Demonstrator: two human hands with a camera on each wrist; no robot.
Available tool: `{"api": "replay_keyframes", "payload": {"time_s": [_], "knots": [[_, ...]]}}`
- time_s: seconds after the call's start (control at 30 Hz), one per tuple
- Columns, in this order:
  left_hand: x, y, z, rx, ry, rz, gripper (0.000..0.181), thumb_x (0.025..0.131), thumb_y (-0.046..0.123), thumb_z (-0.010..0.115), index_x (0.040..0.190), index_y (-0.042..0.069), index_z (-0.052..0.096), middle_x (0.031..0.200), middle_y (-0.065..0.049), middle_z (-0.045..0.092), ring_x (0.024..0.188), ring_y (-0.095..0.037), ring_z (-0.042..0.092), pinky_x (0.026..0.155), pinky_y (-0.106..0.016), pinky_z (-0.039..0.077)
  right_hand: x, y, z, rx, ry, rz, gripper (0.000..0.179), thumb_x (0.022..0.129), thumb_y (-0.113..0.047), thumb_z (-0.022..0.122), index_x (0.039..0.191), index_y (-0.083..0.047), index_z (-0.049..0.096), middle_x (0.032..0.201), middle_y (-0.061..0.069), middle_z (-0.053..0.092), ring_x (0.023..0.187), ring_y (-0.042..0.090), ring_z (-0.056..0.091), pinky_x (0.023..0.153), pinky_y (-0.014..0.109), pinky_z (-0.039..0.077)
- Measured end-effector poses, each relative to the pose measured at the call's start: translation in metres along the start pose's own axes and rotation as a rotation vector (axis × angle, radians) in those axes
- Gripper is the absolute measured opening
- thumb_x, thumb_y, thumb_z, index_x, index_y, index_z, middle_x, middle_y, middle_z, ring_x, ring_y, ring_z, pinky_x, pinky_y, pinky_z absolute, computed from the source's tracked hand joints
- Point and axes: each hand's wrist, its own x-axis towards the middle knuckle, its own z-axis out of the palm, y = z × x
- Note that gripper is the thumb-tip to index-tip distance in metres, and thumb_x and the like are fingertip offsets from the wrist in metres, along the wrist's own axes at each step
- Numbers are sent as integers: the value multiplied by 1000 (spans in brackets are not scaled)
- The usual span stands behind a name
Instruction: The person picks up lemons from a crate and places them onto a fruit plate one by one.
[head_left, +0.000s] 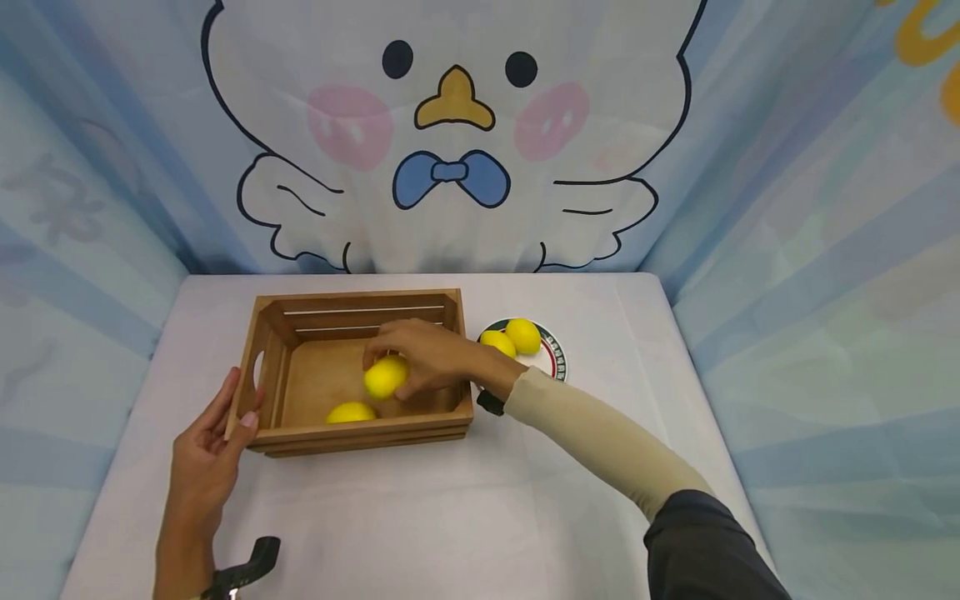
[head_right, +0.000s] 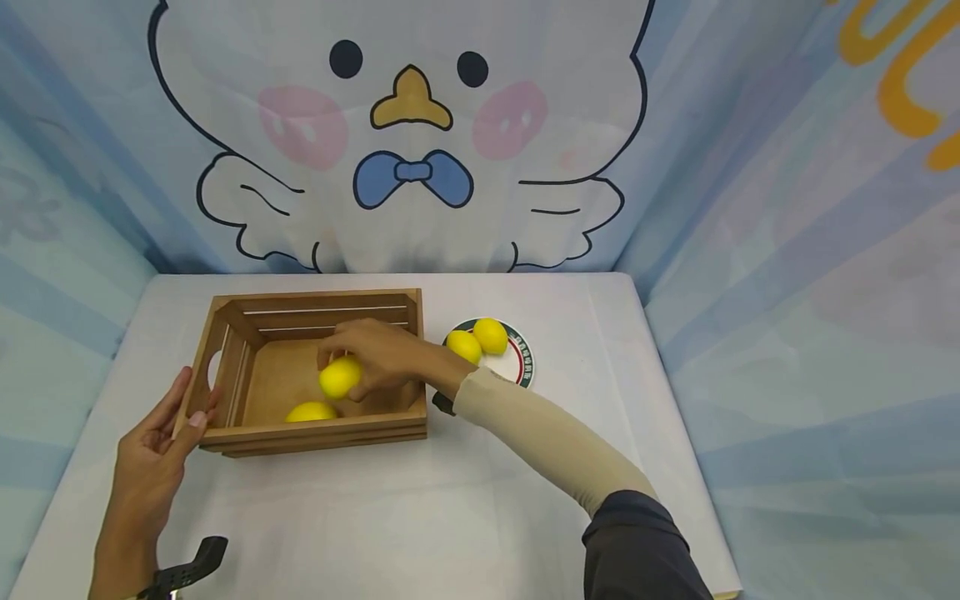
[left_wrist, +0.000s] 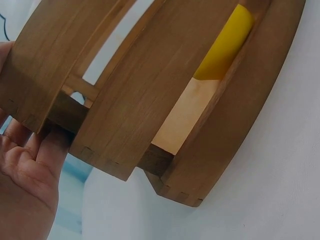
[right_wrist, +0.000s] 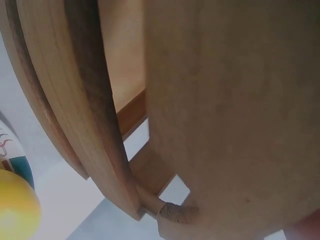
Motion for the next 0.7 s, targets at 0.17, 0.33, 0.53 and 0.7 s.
{"api": "replay_keyframes", "payload": {"time_s": [0.17, 0.33, 0.53, 0.7], "knots": [[1, -1, -1, 31, 6, -18, 68, 106, 8, 64, 165, 27, 37, 176, -2, 26, 131, 11, 60, 98, -1, 46, -7, -4, -1, 13, 26, -4, 47, 82, -19, 89, 125, -23, 71, 129, -4, 67, 119, 12, 58, 108, 28, 47], [1, -2, -1, 28, 2, -24, 68, 106, 9, 64, 166, 27, 37, 176, -2, 26, 130, 12, 60, 98, -1, 46, -13, -7, -3, 40, 60, -4, 47, 81, -18, 88, 125, -23, 71, 128, -4, 67, 117, 12, 58, 105, 27, 48], [1, -3, -2, -11, -11, 0, 68, 106, 6, 63, 166, 25, 37, 176, -3, 26, 130, 11, 60, 98, -2, 47, -19, -14, -9, 60, 116, 4, 46, 81, -21, 86, 124, -25, 71, 122, -6, 65, 109, 10, 56, 96, 25, 49], [1, -2, -2, 0, -6, -3, 68, 106, 7, 64, 165, 26, 37, 176, -2, 26, 130, 11, 60, 98, -2, 47, -24, -17, -11, 67, 144, -3, 44, 81, -22, 86, 123, -26, 71, 120, -8, 65, 106, 9, 56, 91, 25, 54]]}}
